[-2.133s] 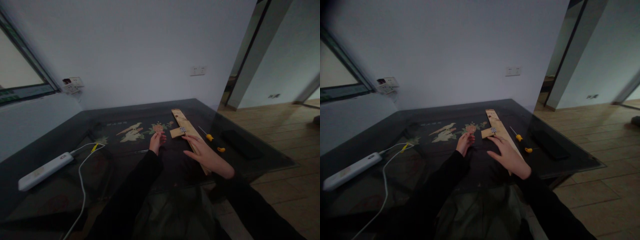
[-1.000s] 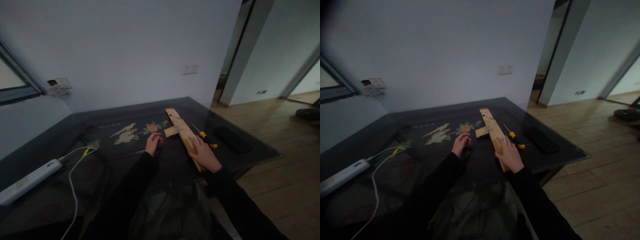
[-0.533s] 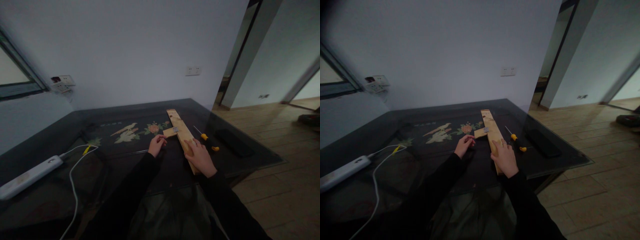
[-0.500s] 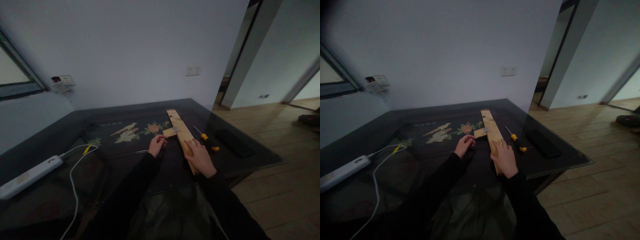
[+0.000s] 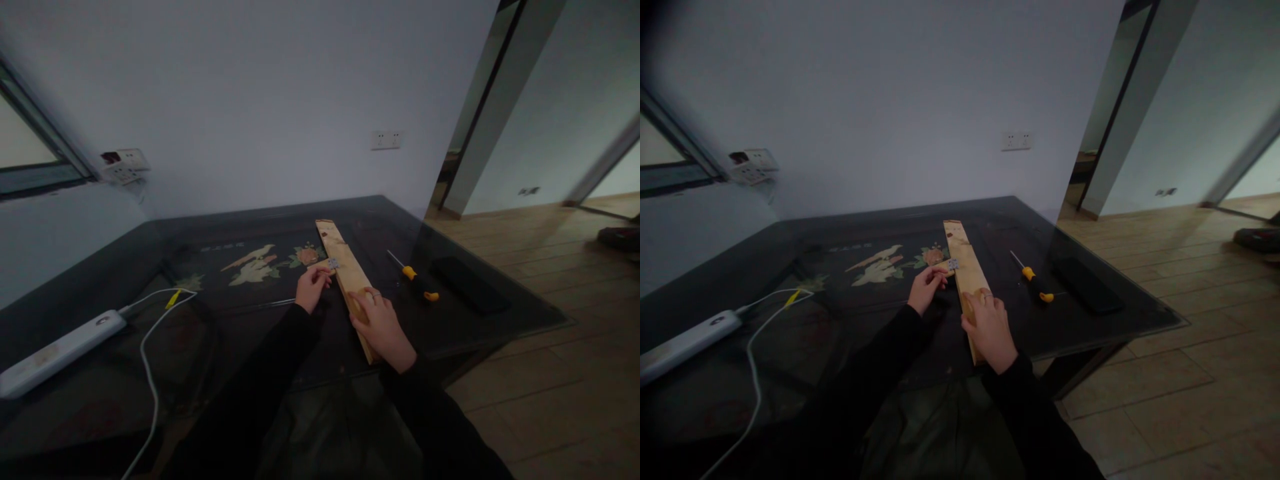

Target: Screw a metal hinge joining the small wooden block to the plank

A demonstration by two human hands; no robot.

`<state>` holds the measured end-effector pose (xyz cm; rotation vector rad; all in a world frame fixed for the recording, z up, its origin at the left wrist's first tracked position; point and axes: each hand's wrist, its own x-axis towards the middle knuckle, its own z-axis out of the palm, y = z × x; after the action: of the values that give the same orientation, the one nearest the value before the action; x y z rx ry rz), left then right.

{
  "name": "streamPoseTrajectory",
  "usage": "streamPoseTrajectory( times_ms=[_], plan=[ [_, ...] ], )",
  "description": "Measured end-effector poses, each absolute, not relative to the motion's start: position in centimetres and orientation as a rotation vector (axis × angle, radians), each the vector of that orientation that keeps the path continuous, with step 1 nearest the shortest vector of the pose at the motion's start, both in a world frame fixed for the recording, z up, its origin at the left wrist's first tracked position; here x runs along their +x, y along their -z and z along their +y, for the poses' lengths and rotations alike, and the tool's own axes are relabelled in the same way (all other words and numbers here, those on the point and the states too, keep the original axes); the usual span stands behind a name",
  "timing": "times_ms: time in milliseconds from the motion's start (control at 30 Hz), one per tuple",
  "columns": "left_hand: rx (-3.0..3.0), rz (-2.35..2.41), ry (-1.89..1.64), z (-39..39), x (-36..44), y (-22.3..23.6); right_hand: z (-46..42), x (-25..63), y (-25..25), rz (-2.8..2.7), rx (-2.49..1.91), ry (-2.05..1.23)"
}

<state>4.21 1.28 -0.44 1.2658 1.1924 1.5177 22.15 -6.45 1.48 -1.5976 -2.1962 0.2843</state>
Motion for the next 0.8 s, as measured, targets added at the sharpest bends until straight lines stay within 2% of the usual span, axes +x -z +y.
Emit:
streamPoseTrajectory(
  times_ms=[467, 800],
  plan=[
    [1.55, 1.299, -1.419, 1.3, 4.0, 1.4, -8.7, 18.4, -1.9, -2.284, -1.644, -0.252],
    [1.835, 1.56, -1.318, 0.4, 4.3, 1.2, -9.2, 18.1, -1.9, -2.308, -1.625, -0.151]
  ],
)
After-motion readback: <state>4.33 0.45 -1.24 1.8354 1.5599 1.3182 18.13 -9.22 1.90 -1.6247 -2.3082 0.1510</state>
